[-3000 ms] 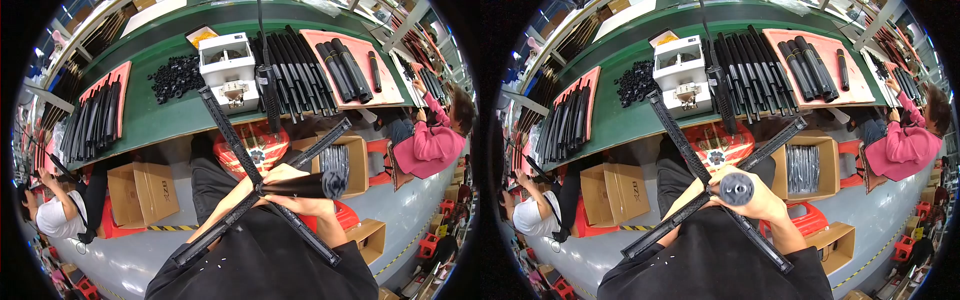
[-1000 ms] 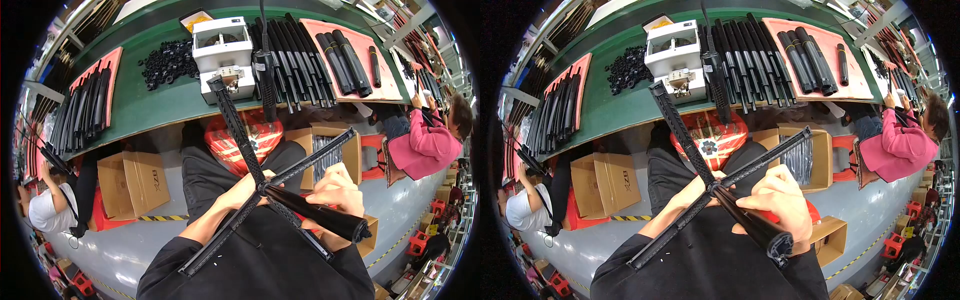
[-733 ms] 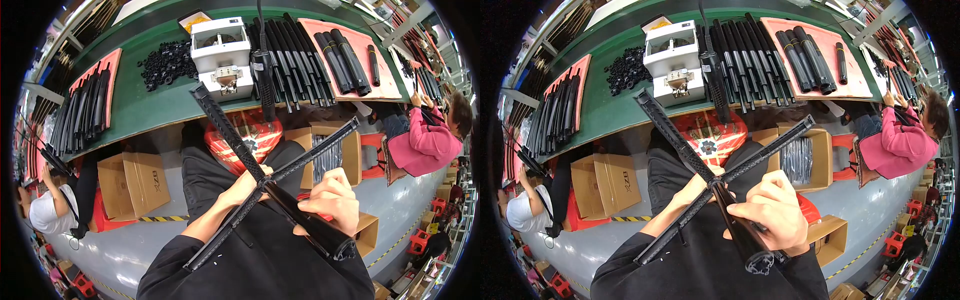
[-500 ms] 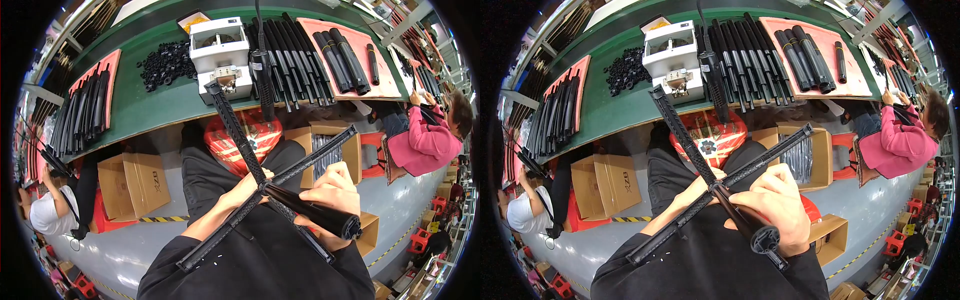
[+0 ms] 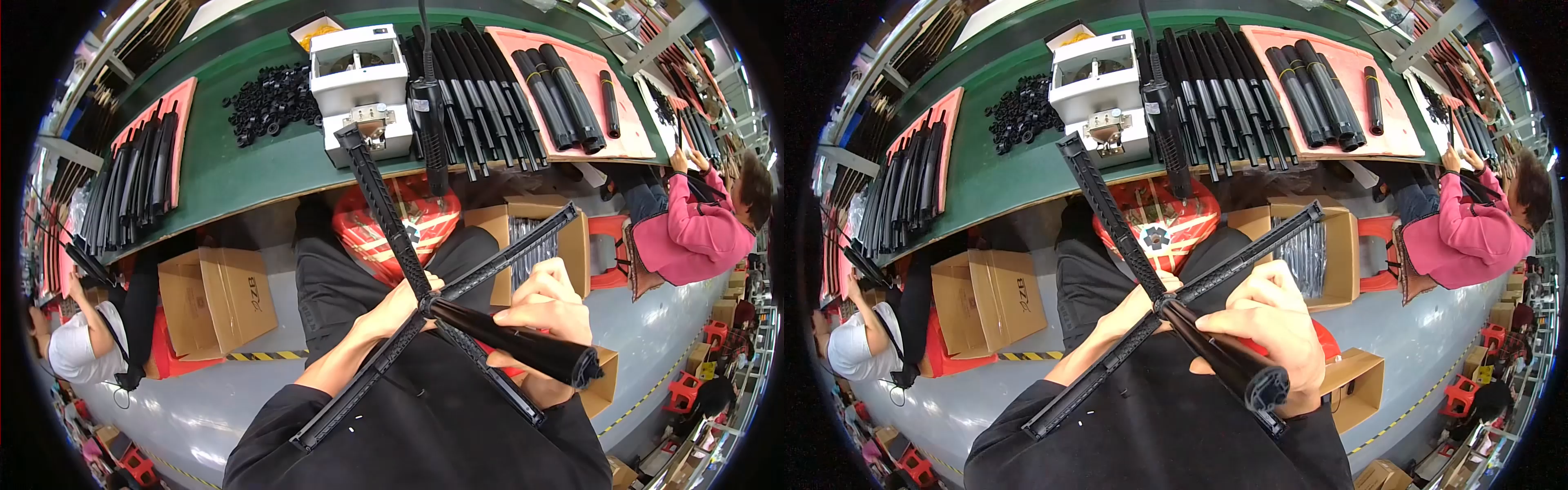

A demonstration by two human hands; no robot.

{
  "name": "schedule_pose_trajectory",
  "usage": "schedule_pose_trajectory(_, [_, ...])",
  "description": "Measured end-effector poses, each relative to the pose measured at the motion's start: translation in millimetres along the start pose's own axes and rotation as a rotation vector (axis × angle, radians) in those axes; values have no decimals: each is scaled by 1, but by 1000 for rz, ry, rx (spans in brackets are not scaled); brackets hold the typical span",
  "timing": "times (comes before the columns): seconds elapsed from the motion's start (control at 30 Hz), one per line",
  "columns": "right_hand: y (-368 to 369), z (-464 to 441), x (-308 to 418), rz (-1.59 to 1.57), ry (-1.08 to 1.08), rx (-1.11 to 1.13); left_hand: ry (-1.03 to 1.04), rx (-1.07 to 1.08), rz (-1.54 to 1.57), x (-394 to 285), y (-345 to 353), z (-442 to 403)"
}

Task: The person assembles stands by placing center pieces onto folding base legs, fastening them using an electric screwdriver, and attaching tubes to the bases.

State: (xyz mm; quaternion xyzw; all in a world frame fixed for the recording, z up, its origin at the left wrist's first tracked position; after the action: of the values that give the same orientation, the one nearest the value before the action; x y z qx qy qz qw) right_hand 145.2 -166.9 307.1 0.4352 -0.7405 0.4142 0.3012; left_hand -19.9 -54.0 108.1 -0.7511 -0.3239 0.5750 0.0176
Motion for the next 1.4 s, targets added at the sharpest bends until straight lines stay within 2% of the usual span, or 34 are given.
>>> schedule_pose_trajectory(0.17, [5,-3,6,23,52,-15,-74,163,8,18,12,5])
schedule_pose_trajectory(0.33, [5,-7,5,64,-3,79,-20,131,63,13,9,0])
schedule_pose_trajectory(0.47, [4,-4,0,-61,22,-52,-102,89,82,5,5,1])
schedule_pose_trajectory(0.83, [7,6,-6,-1,33,0,-39,122,-43,14,13,2])
schedule_pose_trajectory(1.0, [0,6,-13,-89,76,-118,-21,72,100,11,7,0])
schedule_pose_trajectory(1.17, [6,6,-7,-35,84,-12,12,130,25,17,16,2])
schedule_pose_trajectory(1.3, [-2,-8,-12,-62,75,17,23,10,21,17,16,2])
schedule_pose_trajectory(1.4, [0,-1,-20,-62,50,17,4,17,70,8,11,1])
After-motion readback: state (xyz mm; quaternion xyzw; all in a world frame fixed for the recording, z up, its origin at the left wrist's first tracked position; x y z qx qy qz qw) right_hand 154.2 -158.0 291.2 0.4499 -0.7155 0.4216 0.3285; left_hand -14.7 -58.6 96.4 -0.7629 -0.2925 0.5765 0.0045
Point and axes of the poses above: each hand's wrist, its own z-axis away from the middle knuckle, its own y-axis out of the palm, x = y × z, the point moved 2 cm from there along -z, towards the middle knuckle, and after that the axes turned 10 degrees about -z, right-handed, at the moved point
